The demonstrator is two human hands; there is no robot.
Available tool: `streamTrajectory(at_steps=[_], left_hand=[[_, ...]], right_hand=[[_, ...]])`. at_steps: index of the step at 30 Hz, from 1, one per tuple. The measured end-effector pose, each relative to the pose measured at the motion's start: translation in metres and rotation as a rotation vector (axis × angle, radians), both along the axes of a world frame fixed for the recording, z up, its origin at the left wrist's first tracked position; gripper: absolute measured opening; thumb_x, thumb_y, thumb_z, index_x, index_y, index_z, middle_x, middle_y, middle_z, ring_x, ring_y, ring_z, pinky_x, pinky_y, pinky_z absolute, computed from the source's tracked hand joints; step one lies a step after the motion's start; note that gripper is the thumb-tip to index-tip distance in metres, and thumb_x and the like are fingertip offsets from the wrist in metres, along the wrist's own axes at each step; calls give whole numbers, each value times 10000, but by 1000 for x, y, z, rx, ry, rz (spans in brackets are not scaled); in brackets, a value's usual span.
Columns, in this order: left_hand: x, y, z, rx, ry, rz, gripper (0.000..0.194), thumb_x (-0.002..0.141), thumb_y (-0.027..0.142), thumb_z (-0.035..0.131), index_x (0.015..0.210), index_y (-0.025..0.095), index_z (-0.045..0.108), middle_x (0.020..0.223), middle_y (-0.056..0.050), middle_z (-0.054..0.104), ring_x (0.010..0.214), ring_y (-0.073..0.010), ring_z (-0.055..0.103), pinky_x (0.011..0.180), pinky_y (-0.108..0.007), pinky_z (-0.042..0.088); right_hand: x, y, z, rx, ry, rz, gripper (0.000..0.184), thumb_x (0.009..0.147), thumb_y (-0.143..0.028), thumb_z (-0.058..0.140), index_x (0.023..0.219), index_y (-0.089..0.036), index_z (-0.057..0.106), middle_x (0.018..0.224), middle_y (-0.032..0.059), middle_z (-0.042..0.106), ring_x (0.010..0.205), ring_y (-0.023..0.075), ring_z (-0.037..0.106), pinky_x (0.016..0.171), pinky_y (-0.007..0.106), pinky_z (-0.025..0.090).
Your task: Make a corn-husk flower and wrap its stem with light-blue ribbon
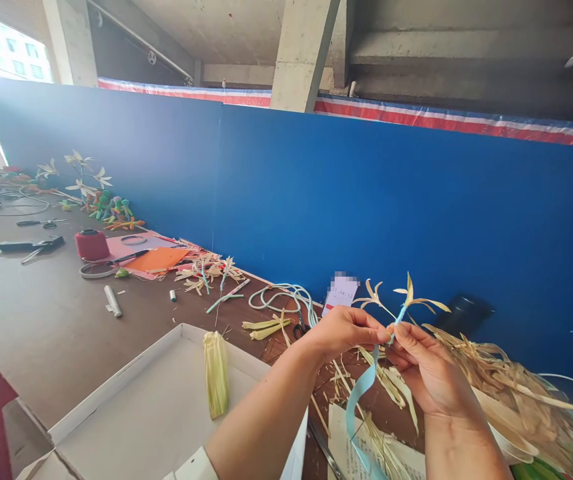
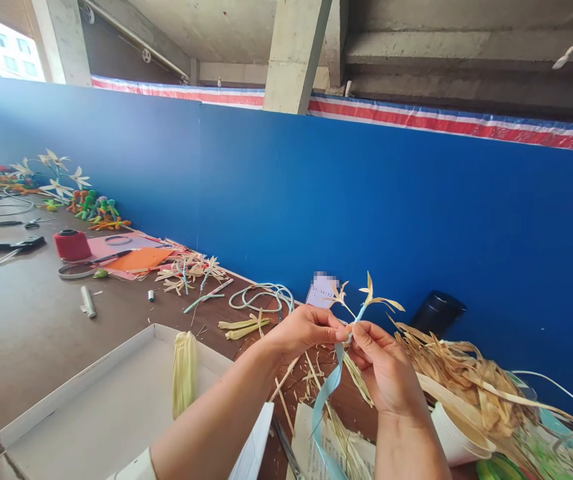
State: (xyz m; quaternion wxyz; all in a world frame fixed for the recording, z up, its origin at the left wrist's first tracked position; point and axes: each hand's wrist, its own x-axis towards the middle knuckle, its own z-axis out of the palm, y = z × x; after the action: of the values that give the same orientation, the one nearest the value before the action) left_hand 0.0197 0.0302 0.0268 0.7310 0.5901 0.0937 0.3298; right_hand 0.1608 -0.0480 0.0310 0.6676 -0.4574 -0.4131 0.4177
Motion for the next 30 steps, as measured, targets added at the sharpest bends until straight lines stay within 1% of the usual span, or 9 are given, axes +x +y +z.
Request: streamTrajectory(at_steps=[3,7,11,14,17,21,24,27,30], left_hand=[[0,1,1,76,52,61,415,554,454,774,756,109,664,689,-13,591,619,-80,504,645,-241,400],[-2,3,3,246,190,144,431,587,500,733,791,124,684,670,-9,587,620,-92,499,602,-234,374],[-8,4,6,370,275,155,390,632,490,691,790,134,693,672,-7,581,598,-89,472,559,-228,352],[-11,4,8,403,310,149,348,653,453,673,801,139,693,678,-7,581,581,-87,462,541,-227,349],[-11,4,7,391,330,142,346,653,445,671,809,136,690,668,-7,578,569,-88,457,535,-228,352],[-11,6,5,352,304,126,356,643,445,687,825,140,697,702,-13,597,614,-96,483,581,-233,374],[-10,7,5,325,266,104,399,613,474,712,828,138,705,735,-21,612,664,-106,505,626,-241,384],[-7,5,3,230,200,64,434,580,485,739,827,131,703,736,-24,614,665,-103,506,657,-250,394],[-4,3,1,117,110,6,431,561,461,764,814,121,688,728,-26,610,656,-96,507,684,-256,403]], right_hand=[[-1,-1,2,-2,-14,-6,237,624,-379,780,700,-170,696,608,-3,485,541,61,317,442,171,270],[-3,-5,7,-53,-94,-43,256,608,-396,788,655,-176,665,542,-24,431,512,60,296,441,180,268],[0,-8,8,-120,-244,-50,260,671,-434,742,684,-193,645,580,-19,459,537,80,343,468,200,297],[4,-8,5,-143,-334,-50,247,720,-447,700,751,-207,652,608,-21,460,553,88,355,482,210,304],[4,-8,4,-157,-338,-59,245,719,-451,698,744,-212,651,591,-28,439,540,87,337,470,212,291],[-1,-8,8,-154,-216,-40,244,655,-430,752,681,-209,650,574,-23,459,515,84,335,451,214,287],[-2,-7,8,-147,-114,-31,238,618,-402,781,663,-205,654,555,-20,461,505,80,347,453,208,299],[-1,-6,6,-127,-36,-17,222,620,-372,785,668,-192,664,548,-20,456,496,65,333,444,193,286],[1,-6,5,-86,-6,-8,202,632,-354,777,692,-182,688,567,-7,485,503,64,328,442,195,285]])
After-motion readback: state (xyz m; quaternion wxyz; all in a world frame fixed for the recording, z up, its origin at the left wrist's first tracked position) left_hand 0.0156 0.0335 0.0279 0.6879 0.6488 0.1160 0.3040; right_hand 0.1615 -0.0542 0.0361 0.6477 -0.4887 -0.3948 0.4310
